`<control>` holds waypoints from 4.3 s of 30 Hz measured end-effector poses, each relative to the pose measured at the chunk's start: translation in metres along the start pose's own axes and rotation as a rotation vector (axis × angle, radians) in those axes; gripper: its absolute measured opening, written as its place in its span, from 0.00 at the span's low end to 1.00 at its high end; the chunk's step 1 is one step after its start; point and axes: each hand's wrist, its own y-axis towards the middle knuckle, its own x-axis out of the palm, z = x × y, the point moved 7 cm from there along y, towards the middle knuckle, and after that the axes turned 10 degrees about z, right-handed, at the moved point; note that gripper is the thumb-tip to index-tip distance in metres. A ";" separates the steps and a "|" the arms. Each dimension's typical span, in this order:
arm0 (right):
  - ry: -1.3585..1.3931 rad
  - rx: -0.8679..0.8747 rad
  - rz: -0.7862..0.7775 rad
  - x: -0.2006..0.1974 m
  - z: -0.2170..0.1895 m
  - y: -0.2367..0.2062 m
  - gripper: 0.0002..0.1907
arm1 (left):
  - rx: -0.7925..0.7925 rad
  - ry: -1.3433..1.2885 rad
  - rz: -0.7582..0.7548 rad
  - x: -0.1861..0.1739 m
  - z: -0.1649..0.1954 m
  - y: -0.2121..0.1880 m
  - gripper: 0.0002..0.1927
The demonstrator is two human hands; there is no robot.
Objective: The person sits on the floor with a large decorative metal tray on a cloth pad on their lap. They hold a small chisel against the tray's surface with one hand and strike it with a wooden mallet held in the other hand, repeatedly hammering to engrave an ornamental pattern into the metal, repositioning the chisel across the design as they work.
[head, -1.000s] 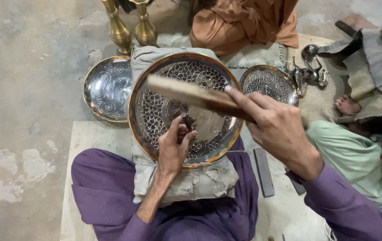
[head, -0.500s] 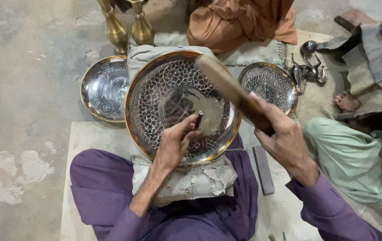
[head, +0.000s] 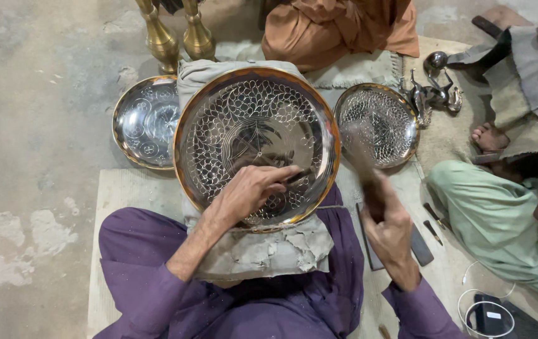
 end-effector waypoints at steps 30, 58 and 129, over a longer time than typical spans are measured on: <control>-0.045 -0.204 -0.147 -0.008 -0.060 0.067 0.33 | -0.081 -0.184 0.332 -0.018 -0.011 -0.021 0.27; -0.537 -0.393 -0.477 0.028 -0.128 0.116 0.39 | -0.196 -0.188 0.601 0.000 -0.015 -0.049 0.28; -0.144 -0.022 -0.093 -0.005 -0.003 0.004 0.28 | -0.190 -0.213 0.220 -0.017 -0.019 -0.019 0.28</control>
